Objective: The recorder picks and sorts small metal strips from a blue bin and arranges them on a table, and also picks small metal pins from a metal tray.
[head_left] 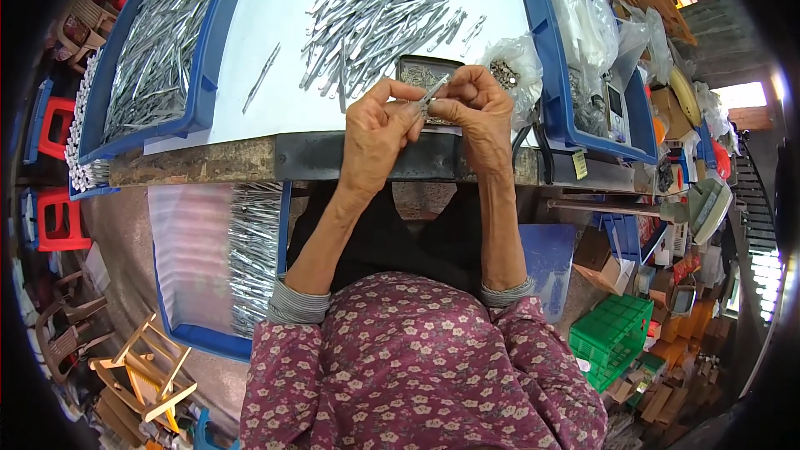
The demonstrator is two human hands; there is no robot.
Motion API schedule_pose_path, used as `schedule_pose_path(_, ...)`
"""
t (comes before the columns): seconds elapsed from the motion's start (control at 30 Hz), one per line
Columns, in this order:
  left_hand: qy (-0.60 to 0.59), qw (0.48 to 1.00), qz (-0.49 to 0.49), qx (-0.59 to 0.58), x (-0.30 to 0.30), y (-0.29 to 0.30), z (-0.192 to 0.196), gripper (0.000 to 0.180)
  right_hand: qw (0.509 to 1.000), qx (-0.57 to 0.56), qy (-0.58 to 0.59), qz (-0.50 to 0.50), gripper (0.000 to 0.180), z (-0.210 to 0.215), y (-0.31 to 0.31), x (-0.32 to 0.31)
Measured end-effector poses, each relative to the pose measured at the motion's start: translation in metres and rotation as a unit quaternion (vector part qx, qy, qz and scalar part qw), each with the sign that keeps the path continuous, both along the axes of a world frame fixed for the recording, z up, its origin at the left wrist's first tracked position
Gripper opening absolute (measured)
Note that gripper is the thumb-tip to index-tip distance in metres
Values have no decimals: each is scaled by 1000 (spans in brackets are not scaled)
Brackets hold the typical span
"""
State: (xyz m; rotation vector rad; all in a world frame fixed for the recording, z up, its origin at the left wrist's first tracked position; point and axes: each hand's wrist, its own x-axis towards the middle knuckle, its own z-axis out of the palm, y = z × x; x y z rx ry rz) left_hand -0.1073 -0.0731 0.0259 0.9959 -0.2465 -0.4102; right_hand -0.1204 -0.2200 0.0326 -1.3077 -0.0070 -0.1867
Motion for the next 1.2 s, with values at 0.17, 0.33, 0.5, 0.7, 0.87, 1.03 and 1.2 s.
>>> schedule_pose_path(0.17,-131,969,160,137,-8,-14,-6,8,997,-35,21,-66,30,-2,12,1)
schedule_pose_path(0.33,-157,951,209,165,-8,-17,-9,8,993,-69,-3,-94,25,-2,26,-3)
schedule_pose_path(0.5,-120,967,191,115,-5,-15,-6,8,979,-162,-21,-123,28,-8,43,-10)
schedule_pose_path(0.7,-53,991,119,14,-4,-8,0,8,996,-24,28,-77,29,-7,27,-2)
schedule_pose_path(0.87,-57,991,120,10,-3,-4,-2,8,997,-27,9,-66,24,-1,41,-2)
schedule_pose_path(1.03,-30,994,105,-1,-1,-2,-5,8,993,-56,17,-105,31,-3,38,-5)
schedule_pose_path(1.2,-52,991,124,-13,-5,-9,-11,16,975,-132,-70,-162,34,-12,49,-3)
